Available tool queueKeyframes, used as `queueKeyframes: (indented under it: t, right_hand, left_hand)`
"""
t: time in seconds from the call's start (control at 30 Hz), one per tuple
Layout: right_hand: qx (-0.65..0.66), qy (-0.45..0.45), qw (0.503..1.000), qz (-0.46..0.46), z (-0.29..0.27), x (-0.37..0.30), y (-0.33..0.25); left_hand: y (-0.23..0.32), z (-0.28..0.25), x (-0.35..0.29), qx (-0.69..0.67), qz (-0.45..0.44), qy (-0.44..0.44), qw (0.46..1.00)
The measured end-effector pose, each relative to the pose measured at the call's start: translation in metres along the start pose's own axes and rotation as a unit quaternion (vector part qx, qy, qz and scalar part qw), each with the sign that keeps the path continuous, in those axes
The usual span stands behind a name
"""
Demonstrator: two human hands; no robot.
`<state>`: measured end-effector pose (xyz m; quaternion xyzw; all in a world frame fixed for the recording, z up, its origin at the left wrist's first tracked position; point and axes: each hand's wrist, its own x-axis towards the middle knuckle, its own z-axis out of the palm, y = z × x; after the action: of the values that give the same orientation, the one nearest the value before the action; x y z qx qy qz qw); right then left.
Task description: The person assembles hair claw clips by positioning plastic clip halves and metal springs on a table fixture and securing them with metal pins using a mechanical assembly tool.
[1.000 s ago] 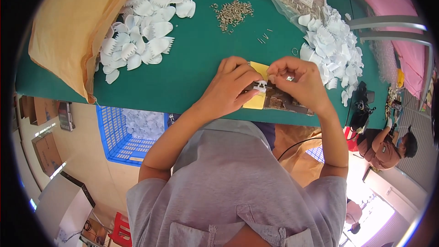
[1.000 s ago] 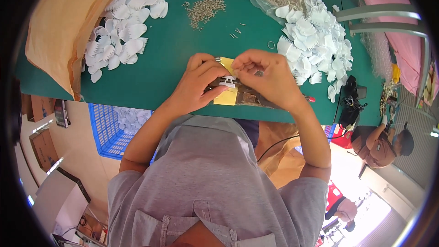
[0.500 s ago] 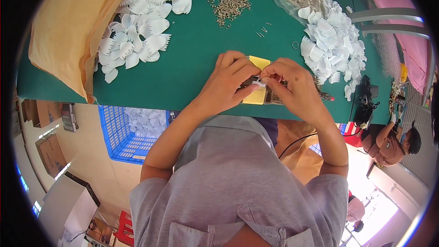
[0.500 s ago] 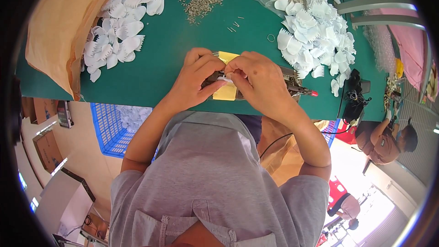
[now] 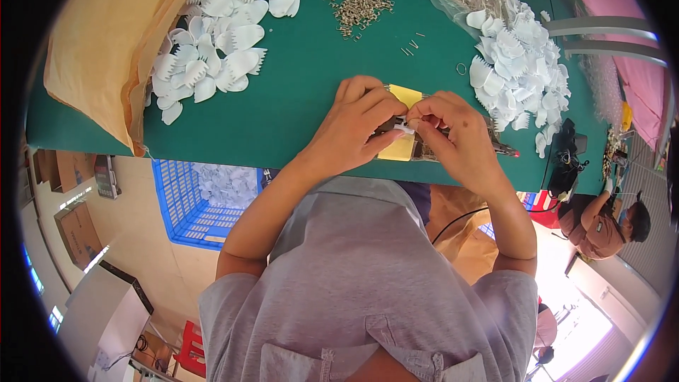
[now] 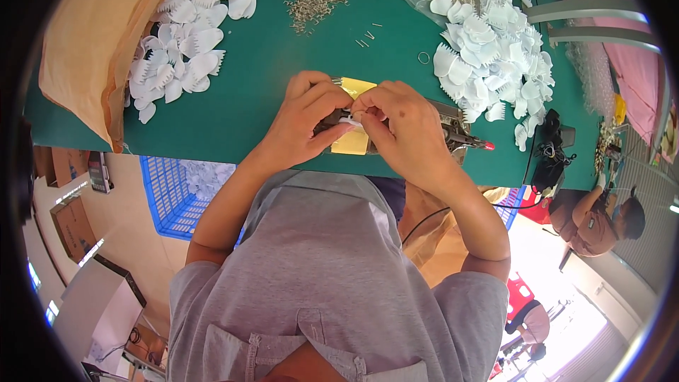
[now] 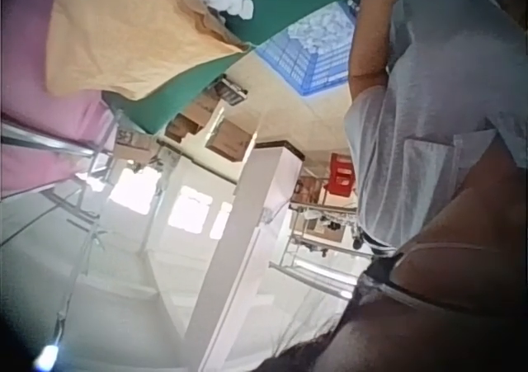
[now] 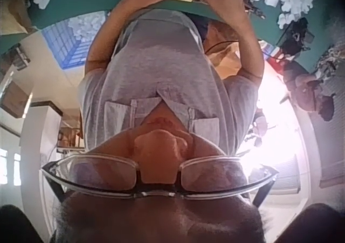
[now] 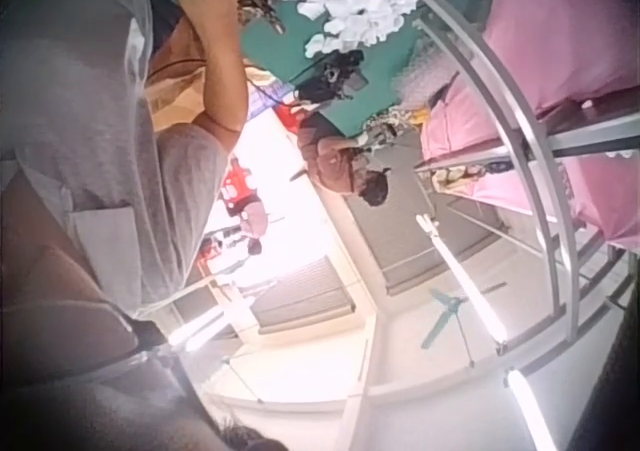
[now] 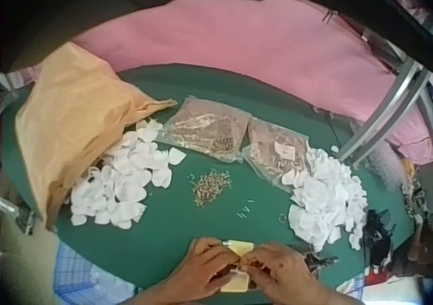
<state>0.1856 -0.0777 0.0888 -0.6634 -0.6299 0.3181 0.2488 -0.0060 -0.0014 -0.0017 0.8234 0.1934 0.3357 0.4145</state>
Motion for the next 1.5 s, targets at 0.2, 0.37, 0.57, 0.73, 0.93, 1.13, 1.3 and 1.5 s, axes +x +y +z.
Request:
queueKeyframes:
  t: [0.2, 0.37, 0.57, 0.73, 0.93, 1.13, 1.3, 1.5]
  right_hand:
    - [-0.07, 0.022, 0.997, -0.033, 0.003, -0.001, -0.007]
    - [-0.027, 0.023, 0.999, -0.025, 0.003, -0.002, -0.002]
    - [-0.036, 0.01, 0.999, -0.028, 0.002, -0.002, -0.004]
    - [-0.007, 0.06, 0.998, -0.027, 0.012, -0.007, -0.004]
    - [0.042, 0.105, 0.993, 0.018, 0.015, -0.009, -0.003]
    - [0.089, -0.041, 0.99, 0.097, -0.011, 0.017, -0.002]
    - [0.081, -0.093, 0.986, 0.108, -0.017, 0.024, -0.002]
    - [0.012, 0.262, 0.963, 0.061, -0.031, -0.052, 0.057]
  left_hand:
    - [-0.002, 0.001, -0.001, 0.006, 0.001, -0.002, 1.0]
    - [-0.002, 0.001, -0.001, 0.007, 0.004, 0.0, 1.0]
    - [-0.002, -0.001, -0.001, 0.017, 0.006, -0.009, 1.0]
    - [-0.002, 0.0, -0.002, 0.014, 0.0, -0.005, 1.0]
    - [-0.001, 0.0, 0.0, 0.006, -0.008, -0.007, 1.0]
    - [0.0, 0.001, 0.0, 0.01, -0.012, -0.004, 1.0]
    - [-0.002, 0.004, 0.004, -0.001, -0.01, -0.002, 1.0]
    - [0.001, 0.008, 0.006, -0.082, -0.047, 0.018, 0.995]
